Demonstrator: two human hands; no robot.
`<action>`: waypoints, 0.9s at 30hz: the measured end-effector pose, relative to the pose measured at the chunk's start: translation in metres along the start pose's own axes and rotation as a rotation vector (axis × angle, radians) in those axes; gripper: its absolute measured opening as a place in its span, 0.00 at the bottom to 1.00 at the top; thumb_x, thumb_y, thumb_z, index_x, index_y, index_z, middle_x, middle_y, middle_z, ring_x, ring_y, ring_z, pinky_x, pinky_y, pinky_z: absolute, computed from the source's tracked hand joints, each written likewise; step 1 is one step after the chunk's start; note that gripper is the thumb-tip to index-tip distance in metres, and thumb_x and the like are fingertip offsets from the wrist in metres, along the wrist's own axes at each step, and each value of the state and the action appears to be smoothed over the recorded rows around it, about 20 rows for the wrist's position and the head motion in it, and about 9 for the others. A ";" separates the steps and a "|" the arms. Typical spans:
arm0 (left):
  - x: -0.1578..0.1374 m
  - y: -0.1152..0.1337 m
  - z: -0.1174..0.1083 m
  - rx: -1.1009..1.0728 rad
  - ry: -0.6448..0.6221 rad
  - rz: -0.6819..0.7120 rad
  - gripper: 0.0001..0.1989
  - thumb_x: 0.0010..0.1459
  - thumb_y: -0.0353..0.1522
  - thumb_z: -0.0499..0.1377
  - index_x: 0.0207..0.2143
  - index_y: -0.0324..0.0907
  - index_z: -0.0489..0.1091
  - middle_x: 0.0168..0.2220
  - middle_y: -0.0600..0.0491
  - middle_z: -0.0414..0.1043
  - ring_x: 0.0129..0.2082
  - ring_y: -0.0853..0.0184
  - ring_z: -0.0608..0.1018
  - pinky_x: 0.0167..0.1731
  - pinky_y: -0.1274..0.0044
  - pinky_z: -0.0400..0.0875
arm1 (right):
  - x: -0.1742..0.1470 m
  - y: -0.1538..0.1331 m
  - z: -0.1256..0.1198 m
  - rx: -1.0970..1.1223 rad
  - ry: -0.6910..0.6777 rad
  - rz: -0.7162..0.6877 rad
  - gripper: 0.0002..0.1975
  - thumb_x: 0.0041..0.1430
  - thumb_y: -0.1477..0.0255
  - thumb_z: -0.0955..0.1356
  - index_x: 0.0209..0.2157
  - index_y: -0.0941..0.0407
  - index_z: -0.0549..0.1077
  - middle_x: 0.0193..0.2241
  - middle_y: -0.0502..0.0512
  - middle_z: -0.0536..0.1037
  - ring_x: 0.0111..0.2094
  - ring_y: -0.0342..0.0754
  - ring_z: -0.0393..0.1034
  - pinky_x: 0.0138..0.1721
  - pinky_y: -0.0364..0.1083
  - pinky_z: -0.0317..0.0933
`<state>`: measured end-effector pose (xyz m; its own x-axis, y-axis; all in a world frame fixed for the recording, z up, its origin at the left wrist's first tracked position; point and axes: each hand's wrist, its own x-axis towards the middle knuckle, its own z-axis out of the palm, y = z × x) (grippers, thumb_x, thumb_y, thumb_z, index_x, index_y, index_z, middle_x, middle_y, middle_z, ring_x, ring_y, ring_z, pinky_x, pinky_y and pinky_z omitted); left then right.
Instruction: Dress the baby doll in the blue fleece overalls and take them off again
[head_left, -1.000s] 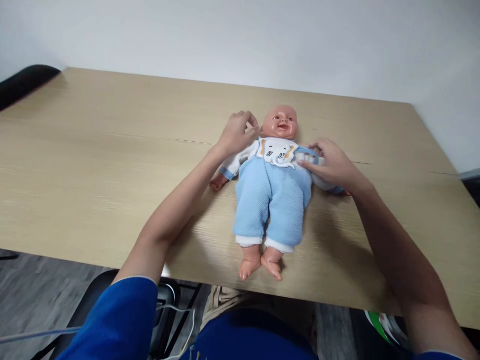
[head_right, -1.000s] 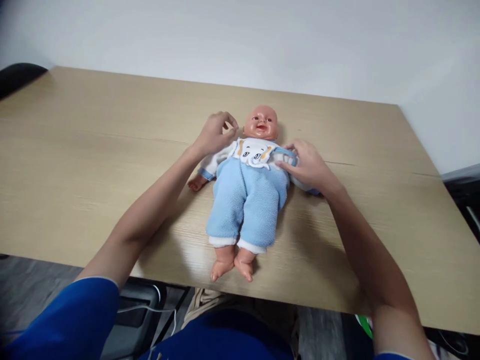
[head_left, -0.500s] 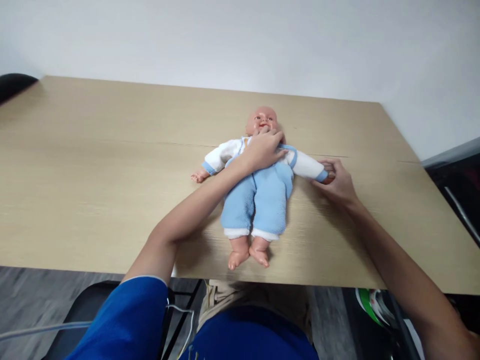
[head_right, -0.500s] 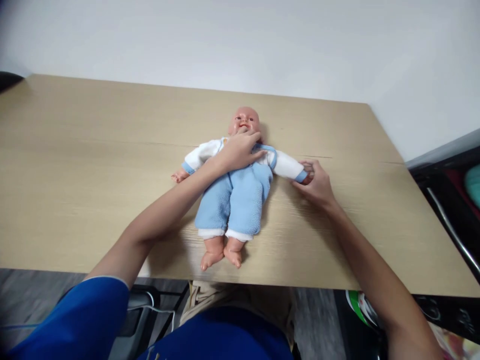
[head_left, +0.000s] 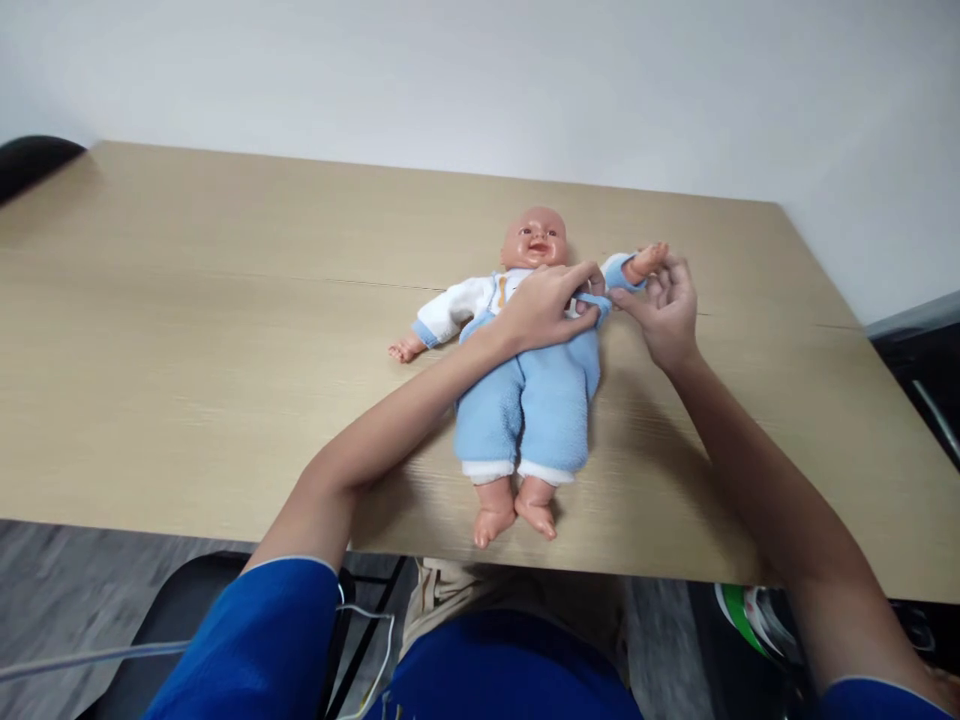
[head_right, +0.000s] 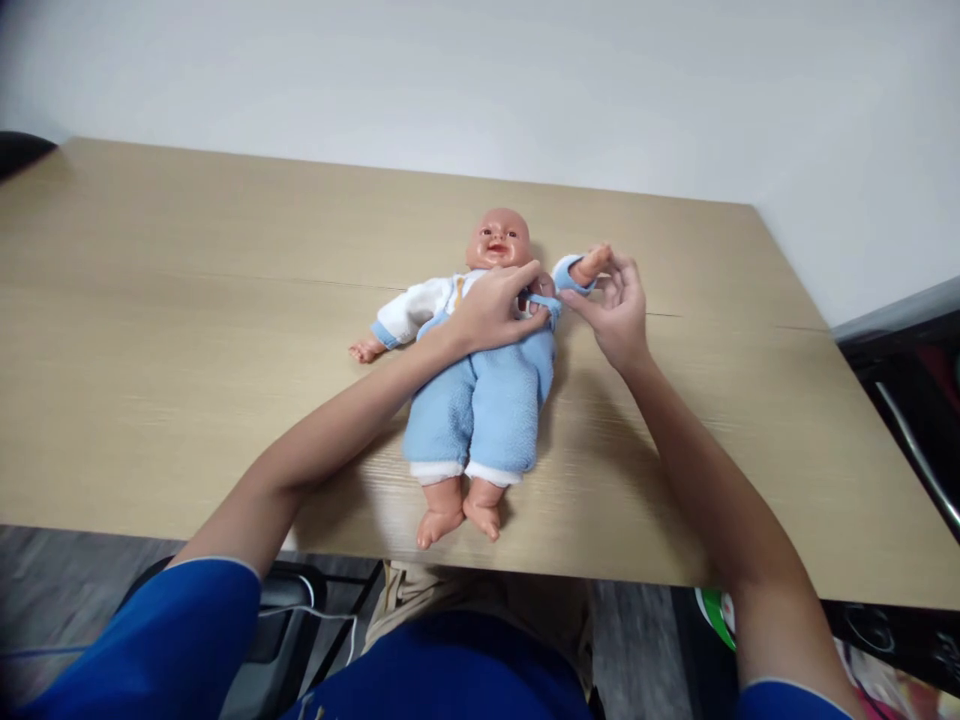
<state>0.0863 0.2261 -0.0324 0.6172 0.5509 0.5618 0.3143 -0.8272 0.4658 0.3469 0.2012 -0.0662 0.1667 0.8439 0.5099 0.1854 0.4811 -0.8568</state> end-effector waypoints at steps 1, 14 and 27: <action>-0.001 0.000 0.001 -0.005 0.032 -0.004 0.13 0.75 0.37 0.65 0.59 0.46 0.76 0.49 0.46 0.87 0.52 0.51 0.89 0.59 0.60 0.79 | 0.004 0.000 0.009 0.005 -0.011 -0.012 0.46 0.48 0.47 0.92 0.62 0.43 0.78 0.67 0.63 0.85 0.78 0.69 0.76 0.81 0.70 0.75; 0.006 -0.006 -0.004 -0.140 0.236 -0.139 0.13 0.73 0.38 0.69 0.56 0.49 0.75 0.44 0.50 0.81 0.46 0.55 0.85 0.56 0.57 0.80 | -0.025 -0.036 0.033 -0.097 -0.295 -0.055 0.32 0.67 0.30 0.79 0.48 0.44 0.87 0.56 0.62 0.86 0.64 0.68 0.82 0.72 0.69 0.81; 0.017 -0.020 -0.012 -0.125 -0.098 -0.364 0.07 0.75 0.38 0.65 0.44 0.45 0.74 0.46 0.47 0.86 0.49 0.54 0.86 0.52 0.64 0.77 | -0.029 -0.007 0.036 0.034 -0.059 0.434 0.37 0.59 0.27 0.78 0.37 0.44 0.67 0.35 0.52 0.75 0.45 0.61 0.80 0.58 0.62 0.83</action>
<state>0.0814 0.2534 -0.0237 0.5495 0.7875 0.2792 0.4391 -0.5564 0.7054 0.3057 0.1822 -0.0772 0.1667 0.9812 0.0975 0.0787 0.0853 -0.9932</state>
